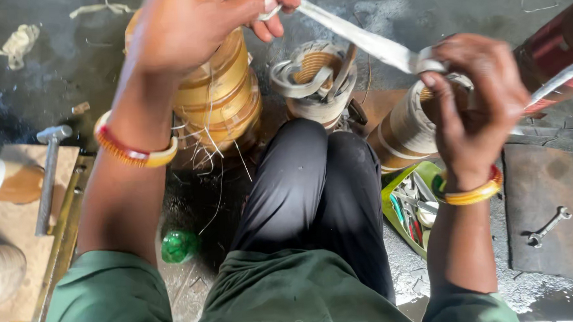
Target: The person sits on the floor and wraps a white tape around cylindrical wooden objects. They repeatedly pull the tape, fold it, and press it onto the cylinders to secure the layers.
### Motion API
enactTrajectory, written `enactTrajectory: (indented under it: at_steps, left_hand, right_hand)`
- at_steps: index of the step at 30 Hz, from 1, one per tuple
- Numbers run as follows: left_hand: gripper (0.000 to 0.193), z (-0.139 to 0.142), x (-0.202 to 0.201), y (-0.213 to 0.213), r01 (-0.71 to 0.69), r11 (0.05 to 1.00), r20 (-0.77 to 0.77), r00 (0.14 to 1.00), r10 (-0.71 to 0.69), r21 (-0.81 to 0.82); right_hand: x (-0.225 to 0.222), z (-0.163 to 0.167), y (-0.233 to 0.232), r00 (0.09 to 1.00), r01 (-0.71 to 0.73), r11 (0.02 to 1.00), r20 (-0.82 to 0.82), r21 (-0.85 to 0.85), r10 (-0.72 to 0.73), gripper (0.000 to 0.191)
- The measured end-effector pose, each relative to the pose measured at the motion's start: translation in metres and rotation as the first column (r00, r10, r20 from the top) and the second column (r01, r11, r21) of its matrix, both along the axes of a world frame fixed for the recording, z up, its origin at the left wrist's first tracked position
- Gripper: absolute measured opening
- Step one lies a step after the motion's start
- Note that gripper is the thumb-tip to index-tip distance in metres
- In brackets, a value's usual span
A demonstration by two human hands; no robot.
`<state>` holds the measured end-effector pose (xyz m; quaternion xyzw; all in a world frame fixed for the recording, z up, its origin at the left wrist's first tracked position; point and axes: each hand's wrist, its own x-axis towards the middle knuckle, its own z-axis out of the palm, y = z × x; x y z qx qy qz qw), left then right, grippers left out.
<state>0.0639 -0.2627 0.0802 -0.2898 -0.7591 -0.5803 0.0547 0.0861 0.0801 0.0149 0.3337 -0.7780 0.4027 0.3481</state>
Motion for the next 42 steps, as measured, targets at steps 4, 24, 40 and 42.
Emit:
enactTrajectory:
  at_steps: [4, 24, 40, 42]
  left_hand:
    - [0.016, -0.029, -0.045, 0.01, -0.075, 0.994, 0.025, 0.997, 0.077, -0.075]
    - [0.027, -0.155, -0.031, 0.025, -0.111, 0.882, 0.719, 0.629, -0.294, 0.458]
    - [0.028, -0.19, 0.012, 0.148, -0.534, 0.708, 0.224, 0.843, 0.49, 0.462]
    - [0.029, -0.196, 0.007, 0.151, -0.675, 0.691, -0.008, 0.714, 0.7, 0.259]
  right_hand:
    - [0.0, -0.014, 0.001, 0.992, 0.029, 0.999, 0.123, 0.025, -0.032, 0.017]
    - [0.041, -0.104, 0.038, 0.573, 0.06, 0.919, 0.767, -0.391, 0.289, 0.022]
    - [0.074, -0.107, 0.017, 0.472, 0.057, 0.872, 0.783, -0.486, 0.405, 0.025]
    - [0.078, -0.105, 0.016, 0.46, 0.075, 0.86, 0.783, -0.505, 0.42, 0.025]
